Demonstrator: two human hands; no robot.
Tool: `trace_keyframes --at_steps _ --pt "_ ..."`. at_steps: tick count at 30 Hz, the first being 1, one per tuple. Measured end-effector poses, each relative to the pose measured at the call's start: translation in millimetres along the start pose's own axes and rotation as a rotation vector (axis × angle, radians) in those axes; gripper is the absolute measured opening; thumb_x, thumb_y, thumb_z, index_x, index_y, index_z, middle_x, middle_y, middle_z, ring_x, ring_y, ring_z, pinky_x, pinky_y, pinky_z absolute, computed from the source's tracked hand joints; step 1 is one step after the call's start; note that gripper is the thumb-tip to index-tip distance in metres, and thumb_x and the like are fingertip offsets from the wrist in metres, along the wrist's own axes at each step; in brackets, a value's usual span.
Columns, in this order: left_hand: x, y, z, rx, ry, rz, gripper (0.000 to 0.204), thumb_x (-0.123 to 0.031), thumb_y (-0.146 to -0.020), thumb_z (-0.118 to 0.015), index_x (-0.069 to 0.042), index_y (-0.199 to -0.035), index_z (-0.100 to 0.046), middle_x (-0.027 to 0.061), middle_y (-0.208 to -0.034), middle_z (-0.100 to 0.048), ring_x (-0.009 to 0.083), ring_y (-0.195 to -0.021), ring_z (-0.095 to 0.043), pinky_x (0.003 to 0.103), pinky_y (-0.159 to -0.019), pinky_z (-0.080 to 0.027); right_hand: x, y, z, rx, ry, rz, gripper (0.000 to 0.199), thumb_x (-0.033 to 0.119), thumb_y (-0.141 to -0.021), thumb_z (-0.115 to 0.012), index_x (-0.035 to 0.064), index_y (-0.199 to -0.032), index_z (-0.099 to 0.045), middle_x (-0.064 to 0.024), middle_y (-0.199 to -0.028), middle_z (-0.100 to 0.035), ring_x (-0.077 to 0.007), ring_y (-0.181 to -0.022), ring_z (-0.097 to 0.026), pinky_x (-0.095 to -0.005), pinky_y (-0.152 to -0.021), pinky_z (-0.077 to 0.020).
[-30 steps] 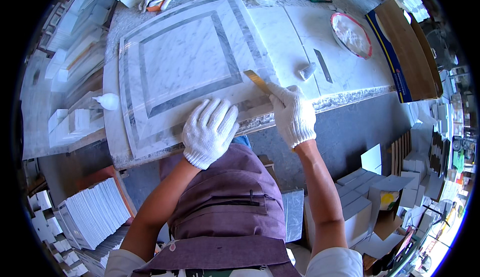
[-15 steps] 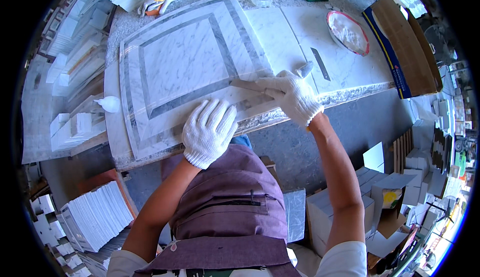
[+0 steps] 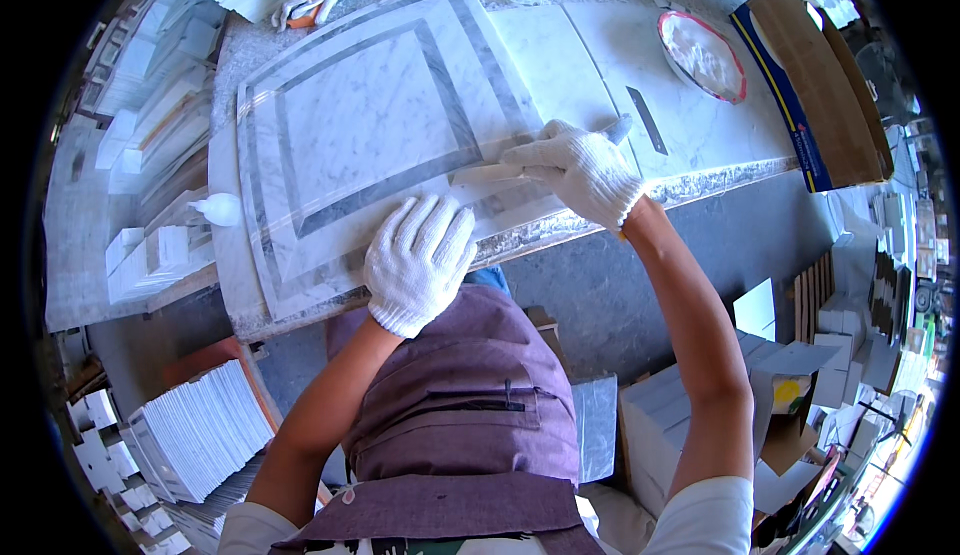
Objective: The person uses a metal scraper to remove residue from the edges and surface of a large square stone tile. They repeatedly scrape along the borders and the central area, occasionally wiping the tool or the surface with a cloth. The task involves careful manual scraping to clean the stone material.
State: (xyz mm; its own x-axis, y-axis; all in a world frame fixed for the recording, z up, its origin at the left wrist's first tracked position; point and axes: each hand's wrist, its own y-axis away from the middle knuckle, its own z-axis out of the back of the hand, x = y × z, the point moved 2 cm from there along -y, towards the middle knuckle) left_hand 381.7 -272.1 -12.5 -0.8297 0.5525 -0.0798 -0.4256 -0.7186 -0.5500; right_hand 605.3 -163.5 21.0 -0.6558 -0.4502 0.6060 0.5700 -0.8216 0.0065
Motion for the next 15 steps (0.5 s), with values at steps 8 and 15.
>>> trace_keyframes --at_steps 8,15 --pt "0.1 -1.1 0.1 0.009 0.006 -0.002 0.033 -0.028 -0.086 -0.070 -0.011 -0.115 -0.070 0.0077 -0.120 -0.065 0.0279 -0.114 -0.061 0.046 -0.101 -0.047 1.9 3.4 1.0 0.015 -0.053 -0.008 0.025 0.014 -0.093 -0.067 0.0138 -0.116 -0.075 -0.0111 -0.098 -0.066 -0.0255 -0.085 -0.064 -0.0358 -0.078 -0.0519" --pt "-1.0 -2.4 2.4 0.008 -0.008 -0.001 0.032 -0.027 -0.086 -0.070 -0.011 -0.114 -0.070 0.0076 -0.120 -0.065 0.0278 -0.114 -0.061 0.045 -0.101 -0.048 4.4 2.8 -1.1 0.031 -0.080 -0.045 0.024 0.016 -0.093 -0.067 0.0149 -0.115 -0.076 -0.0114 -0.097 -0.066 -0.0262 -0.088 -0.064 -0.0366 -0.081 -0.0514"
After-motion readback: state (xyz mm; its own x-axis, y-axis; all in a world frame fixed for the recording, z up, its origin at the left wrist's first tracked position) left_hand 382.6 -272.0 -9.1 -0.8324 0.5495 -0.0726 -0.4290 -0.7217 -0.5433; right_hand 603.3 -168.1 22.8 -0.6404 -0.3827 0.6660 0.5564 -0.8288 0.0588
